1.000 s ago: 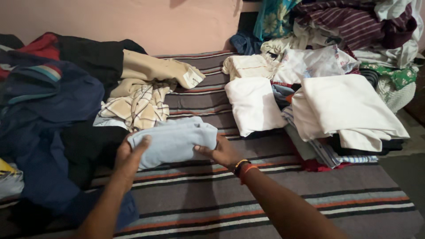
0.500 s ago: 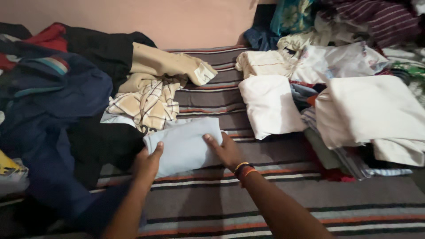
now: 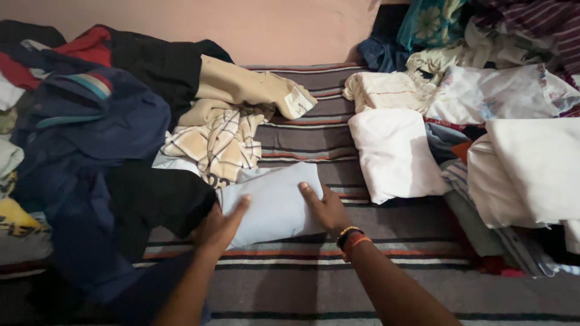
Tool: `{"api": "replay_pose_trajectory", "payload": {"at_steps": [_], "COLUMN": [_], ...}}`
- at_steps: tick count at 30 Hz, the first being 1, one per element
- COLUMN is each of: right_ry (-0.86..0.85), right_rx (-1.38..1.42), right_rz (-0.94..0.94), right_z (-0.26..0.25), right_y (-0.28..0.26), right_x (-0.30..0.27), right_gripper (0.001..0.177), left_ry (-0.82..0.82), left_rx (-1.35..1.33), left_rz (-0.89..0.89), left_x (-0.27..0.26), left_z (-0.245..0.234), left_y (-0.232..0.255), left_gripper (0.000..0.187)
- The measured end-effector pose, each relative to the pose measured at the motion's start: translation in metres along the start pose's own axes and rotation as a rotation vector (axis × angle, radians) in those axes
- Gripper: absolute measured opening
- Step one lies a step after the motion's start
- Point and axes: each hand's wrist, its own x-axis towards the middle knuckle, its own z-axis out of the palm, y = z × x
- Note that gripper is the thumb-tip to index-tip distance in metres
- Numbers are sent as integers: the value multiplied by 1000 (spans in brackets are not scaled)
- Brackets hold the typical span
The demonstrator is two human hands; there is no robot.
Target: The person folds various clothes on a bed, including buttoning a plaid shirt and stacking the items into piles.
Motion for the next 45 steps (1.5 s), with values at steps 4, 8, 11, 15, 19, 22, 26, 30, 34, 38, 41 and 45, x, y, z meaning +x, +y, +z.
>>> {"api": "replay_pose_trajectory", "payload": {"at_steps": [4, 8, 11, 15, 19, 22, 26, 30, 34, 38, 41, 45], "right_ry": [-16, -74, -48, -52, -58, -51, -19, -13, 12, -8, 1, 89], "right_rx": [-1, 141, 144, 104, 179, 167, 189, 311, 225, 295, 260, 212], "right_rz": [1, 17, 79, 109, 35, 37, 62, -14, 55, 27, 60, 44], "right_z": [-4, -13, -20, -25, -24, -22, -19, -19, -18, -17, -18, -16], "right_y": [-4, 7, 18, 22, 20, 20, 22, 26, 27, 31, 31, 29], "right_x": [-12, -34, -50, -58, -62, -63, -61, -61, -55, -52, -48, -40], "right_gripper": [78, 82, 84, 86, 82, 78, 74, 71, 67, 66, 68, 72], "left_ry": [-17, -37, 48, 25, 32, 243, 624, 543, 348, 258, 6, -107], "left_rx": [-103, -245, -98, -150, -138, 4, 146, 122, 98, 62, 111, -88], "left_rz": [177, 200, 217, 218, 159, 365, 576, 528, 384, 246, 5, 10], "left_x": [-12, -28, -45, -54, -59, -73, -84, -78, -56, -34, -13, -10], "left_z": [-5, -6, -10, -11, -8, -8, 5, 12, 12, 21, 21, 30], "left_y": [-6, -2, 4, 10, 12, 10, 10, 10, 1, -12, -21, -28], "left_gripper": [84, 77, 70, 65, 65, 59, 50, 45, 51, 69, 80, 86]}}
